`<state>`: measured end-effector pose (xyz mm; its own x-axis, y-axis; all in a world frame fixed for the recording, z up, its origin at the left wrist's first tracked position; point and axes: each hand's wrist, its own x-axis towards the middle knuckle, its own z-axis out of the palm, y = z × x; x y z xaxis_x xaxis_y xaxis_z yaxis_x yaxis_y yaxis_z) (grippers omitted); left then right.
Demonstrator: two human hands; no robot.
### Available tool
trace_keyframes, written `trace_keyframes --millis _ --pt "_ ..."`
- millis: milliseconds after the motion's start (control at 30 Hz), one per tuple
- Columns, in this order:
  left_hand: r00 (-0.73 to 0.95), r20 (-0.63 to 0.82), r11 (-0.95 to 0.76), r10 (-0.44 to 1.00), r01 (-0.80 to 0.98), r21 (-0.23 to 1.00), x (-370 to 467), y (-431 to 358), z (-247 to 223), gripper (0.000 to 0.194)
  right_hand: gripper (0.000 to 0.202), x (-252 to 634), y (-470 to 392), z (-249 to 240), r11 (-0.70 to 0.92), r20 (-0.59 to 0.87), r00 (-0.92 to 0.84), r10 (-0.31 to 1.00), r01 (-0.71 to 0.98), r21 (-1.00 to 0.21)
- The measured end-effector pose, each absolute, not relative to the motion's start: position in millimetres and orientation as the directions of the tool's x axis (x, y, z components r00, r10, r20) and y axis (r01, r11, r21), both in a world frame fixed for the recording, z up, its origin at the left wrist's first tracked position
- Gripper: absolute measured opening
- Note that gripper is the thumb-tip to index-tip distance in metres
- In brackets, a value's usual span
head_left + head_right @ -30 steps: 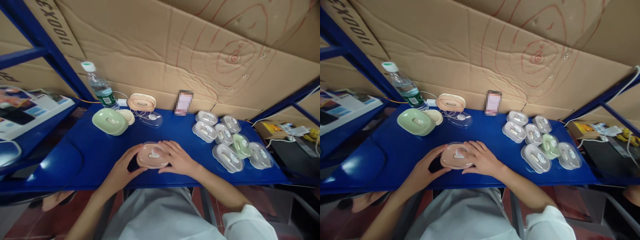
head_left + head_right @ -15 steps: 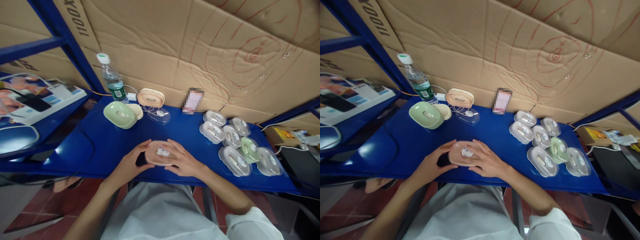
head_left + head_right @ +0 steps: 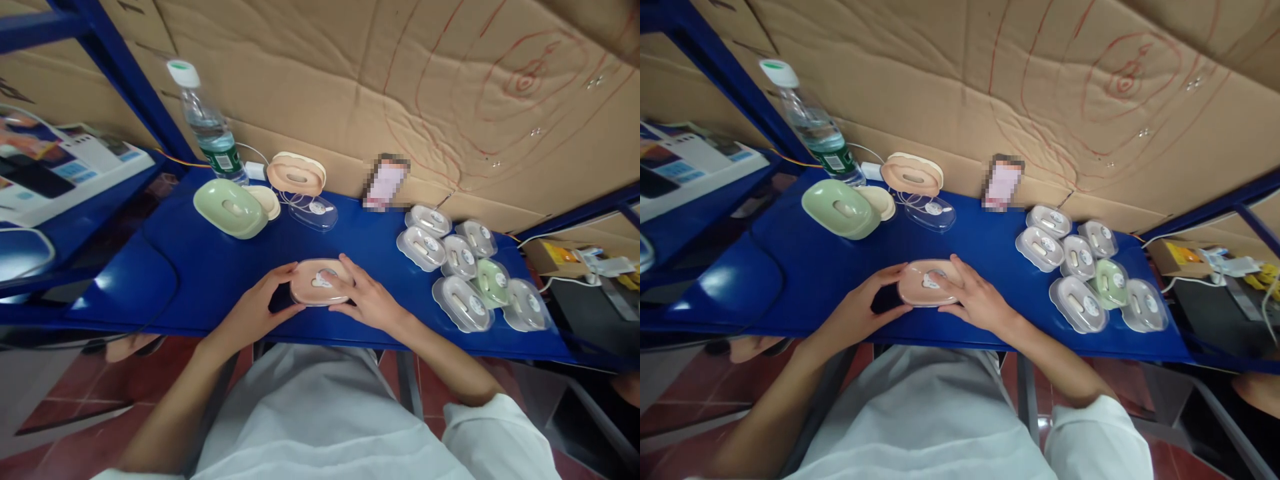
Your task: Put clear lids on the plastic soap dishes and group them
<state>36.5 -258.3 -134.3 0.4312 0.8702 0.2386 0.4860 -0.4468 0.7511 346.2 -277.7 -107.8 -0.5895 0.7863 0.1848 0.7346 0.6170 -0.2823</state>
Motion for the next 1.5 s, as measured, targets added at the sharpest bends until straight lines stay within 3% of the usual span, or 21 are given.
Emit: trace_keyframes --millis 167,267,467,533,600,733,900,1100,1200,1300,1433,1500 --pt "0.435 0.206 -0.418 0.877 0.476 0.774 36 -258 -131 0.062 0.089 348 -286 -122 0.588 0.256 -0.530 0.809 0.705 -0.398" --pt "0.426 0.190 -0.400 0.885 0.483 0.779 37 -259 -131 0.065 0.080 347 -285 -127 0.560 0.250 -0.503 0.827 0.703 -0.438" --pt "0.441 0.174 -0.406 0.880 0.509 0.759 38 -263 -130 0.077 0.066 340 -284 -106 0.495 0.198 -0.454 0.869 0.779 -0.386" --pt "0.441 0.181 -0.406 0.879 0.493 0.769 38 -264 -130 0.081 0.064 354 -287 -88 0.468 0.277 -0.392 0.877 0.824 -0.320" --pt "0.452 0.196 -0.425 0.870 0.487 0.763 37 -265 -131 0.077 0.070 384 -292 -66 0.384 0.455 -0.247 0.856 0.892 -0.239" --pt "0.507 0.228 -0.508 0.831 0.527 0.682 38 -264 -132 0.052 0.083 483 -305 -32 0.082 0.751 0.073 0.656 0.982 -0.167" --pt "0.525 0.248 -0.547 0.814 0.550 0.631 41 -261 -136 0.047 0.074 583 -314 -38 -0.195 0.662 0.299 0.687 0.954 -0.229" --pt "0.526 0.258 -0.554 0.810 0.544 0.631 41 -261 -137 0.043 0.075 620 -304 -76 -0.180 0.526 0.290 0.800 0.951 -0.250" --pt "0.525 0.252 -0.549 0.813 0.547 0.632 42 -261 -136 0.042 0.091 626 -302 -77 -0.219 0.451 0.323 0.832 0.938 -0.269" --pt "0.531 0.253 -0.555 0.809 0.545 0.629 42 -260 -136 0.041 0.103 602 -303 -61 -0.211 0.492 0.302 0.816 0.949 -0.233" --pt "0.534 0.270 -0.568 0.801 0.539 0.621 42 -261 -138 0.040 0.076 505 -292 -41 0.029 0.569 0.054 0.821 0.990 -0.135" --pt "0.535 0.275 -0.572 0.799 0.534 0.622 42 -261 -137 0.040 0.066 445 -276 -45 0.213 0.412 -0.134 0.901 0.965 -0.152"
